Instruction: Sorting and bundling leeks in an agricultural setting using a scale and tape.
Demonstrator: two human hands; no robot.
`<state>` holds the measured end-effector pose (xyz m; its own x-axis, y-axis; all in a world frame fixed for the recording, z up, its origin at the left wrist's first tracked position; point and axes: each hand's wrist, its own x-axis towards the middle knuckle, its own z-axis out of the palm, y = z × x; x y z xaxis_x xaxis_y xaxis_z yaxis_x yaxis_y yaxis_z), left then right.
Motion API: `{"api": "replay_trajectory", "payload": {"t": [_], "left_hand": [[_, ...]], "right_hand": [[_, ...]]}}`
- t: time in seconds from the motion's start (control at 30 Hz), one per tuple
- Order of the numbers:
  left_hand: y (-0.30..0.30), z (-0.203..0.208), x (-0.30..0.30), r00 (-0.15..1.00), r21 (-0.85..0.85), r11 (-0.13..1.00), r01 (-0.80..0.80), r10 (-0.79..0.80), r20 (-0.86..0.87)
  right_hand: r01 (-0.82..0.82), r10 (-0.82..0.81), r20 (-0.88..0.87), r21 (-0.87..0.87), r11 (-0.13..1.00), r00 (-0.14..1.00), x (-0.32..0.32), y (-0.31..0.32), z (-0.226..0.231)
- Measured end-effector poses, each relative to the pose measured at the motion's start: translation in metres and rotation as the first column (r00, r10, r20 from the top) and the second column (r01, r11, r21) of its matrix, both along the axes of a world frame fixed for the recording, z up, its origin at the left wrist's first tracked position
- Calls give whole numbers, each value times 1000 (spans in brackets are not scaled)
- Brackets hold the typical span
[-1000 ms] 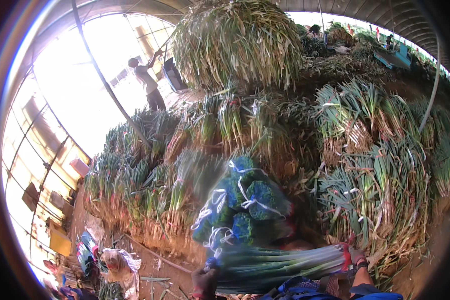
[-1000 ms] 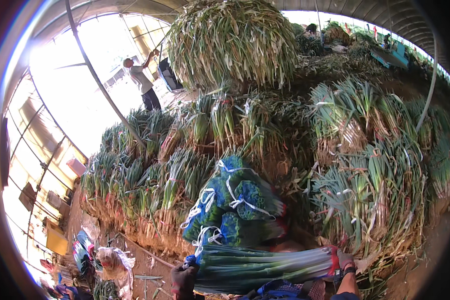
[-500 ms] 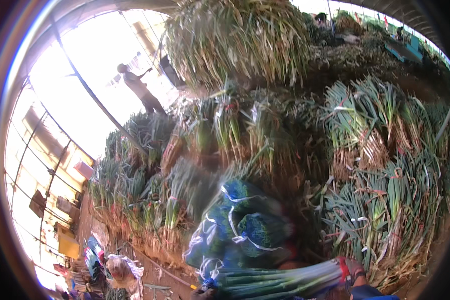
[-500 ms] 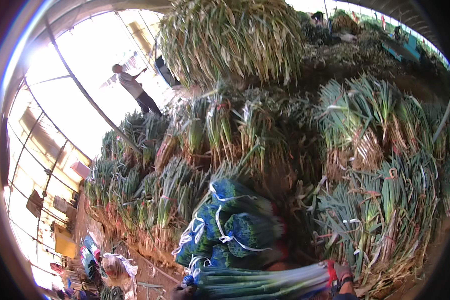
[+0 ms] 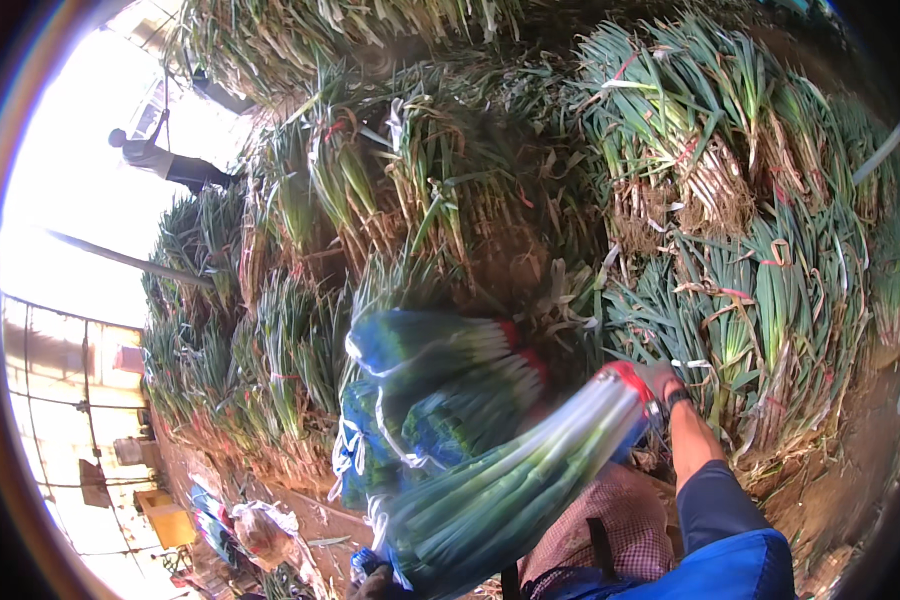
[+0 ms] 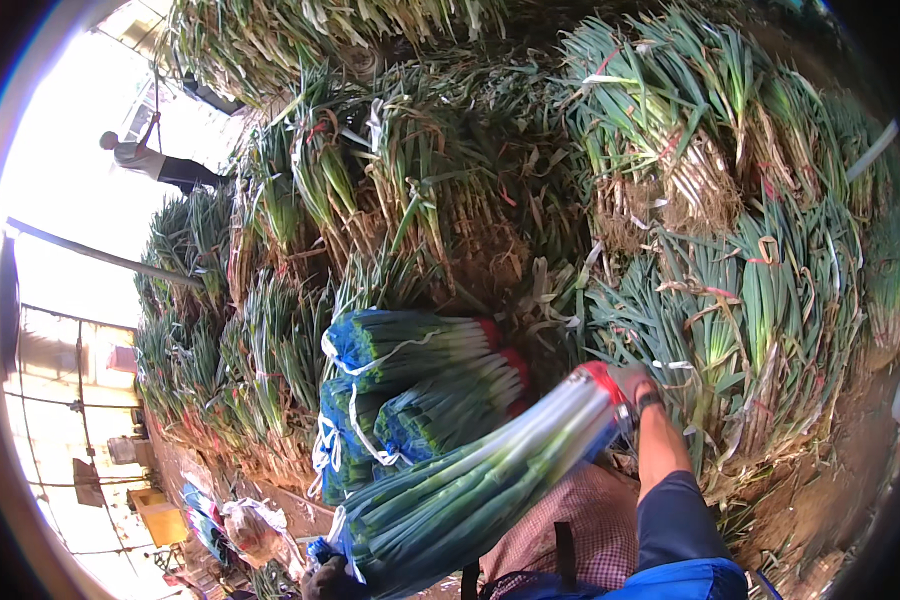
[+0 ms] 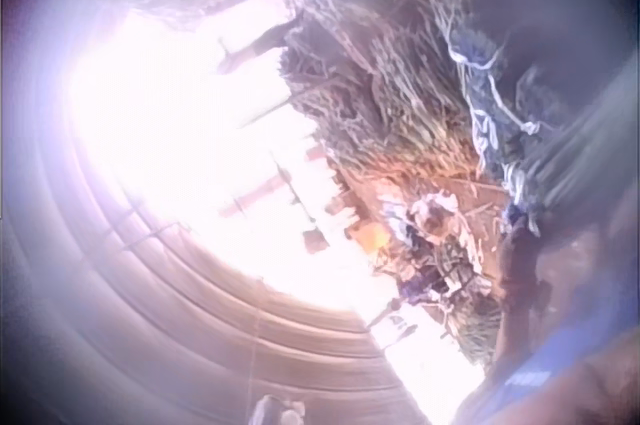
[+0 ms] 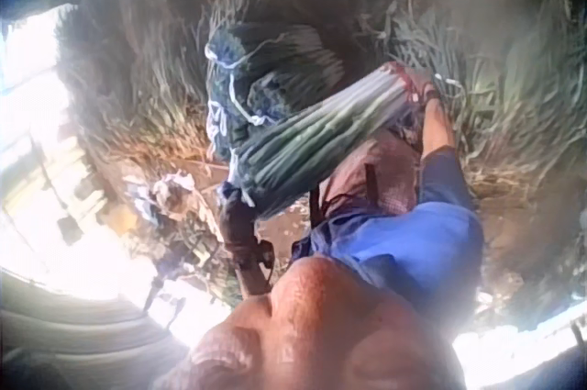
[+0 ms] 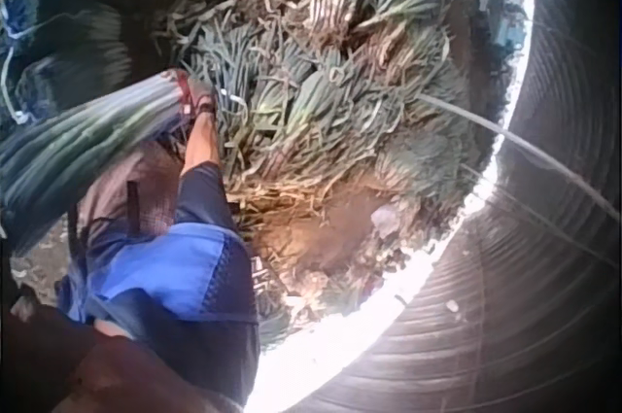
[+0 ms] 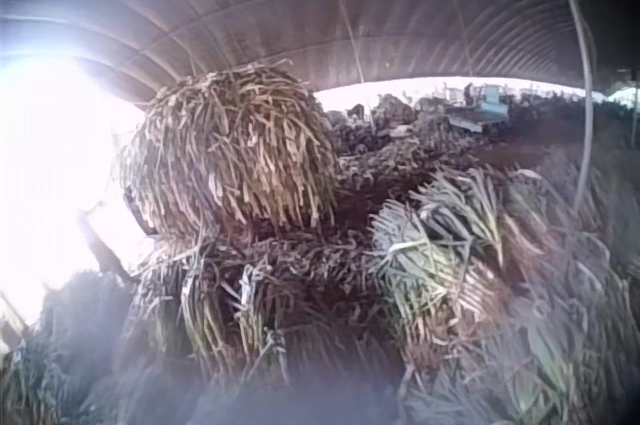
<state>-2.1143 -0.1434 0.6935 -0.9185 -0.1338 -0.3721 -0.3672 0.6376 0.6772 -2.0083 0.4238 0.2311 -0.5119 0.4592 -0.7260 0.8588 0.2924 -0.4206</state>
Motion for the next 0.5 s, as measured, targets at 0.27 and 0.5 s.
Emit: {"api": "replay_trajectory", "payload": {"t": [0.27,0.5], "left_hand": [[159,-18,-26,795,468,832,-299,-54,605],[210,-213,-56,580,528,580,-620,-114,807]], "right_hand": [[110,-71,-647,19,994,760,-69,-121,57],[262,-414,-596,-329,907,688,-91,-190,95]]}}
